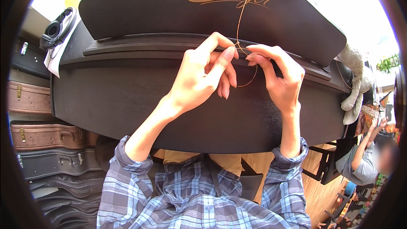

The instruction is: The person ties knots in a thin wire or string using both hands over a black surface. They form loops, pull the wire through, and tighten the knot repeatedly. The task appears to be a demonstration of knot-tying technique.

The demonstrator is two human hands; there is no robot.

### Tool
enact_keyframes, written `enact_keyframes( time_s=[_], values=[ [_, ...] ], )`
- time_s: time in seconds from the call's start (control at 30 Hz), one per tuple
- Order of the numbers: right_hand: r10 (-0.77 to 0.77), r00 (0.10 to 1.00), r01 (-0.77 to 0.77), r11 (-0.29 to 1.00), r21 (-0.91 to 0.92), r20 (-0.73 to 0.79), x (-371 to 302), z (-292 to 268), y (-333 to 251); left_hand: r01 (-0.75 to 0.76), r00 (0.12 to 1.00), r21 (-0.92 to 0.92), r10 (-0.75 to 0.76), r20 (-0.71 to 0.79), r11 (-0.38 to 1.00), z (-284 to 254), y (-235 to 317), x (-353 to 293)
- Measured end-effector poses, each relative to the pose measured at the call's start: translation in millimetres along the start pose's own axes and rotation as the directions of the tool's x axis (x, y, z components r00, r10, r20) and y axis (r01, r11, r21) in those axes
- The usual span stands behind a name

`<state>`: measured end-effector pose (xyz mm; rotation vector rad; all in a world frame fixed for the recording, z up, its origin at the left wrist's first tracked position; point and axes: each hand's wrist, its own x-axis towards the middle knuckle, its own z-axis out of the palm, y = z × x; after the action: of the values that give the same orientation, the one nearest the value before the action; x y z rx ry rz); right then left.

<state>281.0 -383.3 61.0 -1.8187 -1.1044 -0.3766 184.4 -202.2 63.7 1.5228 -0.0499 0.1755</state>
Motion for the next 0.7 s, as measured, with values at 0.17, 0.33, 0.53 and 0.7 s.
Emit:
enact_keyframes(
  time_s=[0.17, 0.33, 0.53, 0.7],
  values=[
    [0.012, 0.999, -0.01, 0.999, -0.051, 0.035, 0.4, -1.1, -2.8, 0.009, 1.0, 0.011, -0.009, -0.002, 1.0, 0.5, -0.6, -0.1],
    [-0.019, 0.998, 0.021, 0.999, -0.029, 0.066, 0.8, -5.7, -2.1, 0.001, 1.0, 0.013, -0.001, 0.006, 1.0, 1.4, -1.7, 0.0],
    [0.075, 0.997, -0.074, 0.989, 0.128, -0.005, -1.8, -1.7, 0.1, -0.013, 1.0, 0.032, 0.014, -0.017, 0.999, 0.7, -3.0, 0.2],
    [-0.029, 0.999, 0.023, 0.993, 0.118, 0.044, -3.4, -5.2, 1.5, 0.017, 1.0, 0.035, -0.017, 0.019, 0.999, -0.1, -3.5, 0.7]
  ],
)
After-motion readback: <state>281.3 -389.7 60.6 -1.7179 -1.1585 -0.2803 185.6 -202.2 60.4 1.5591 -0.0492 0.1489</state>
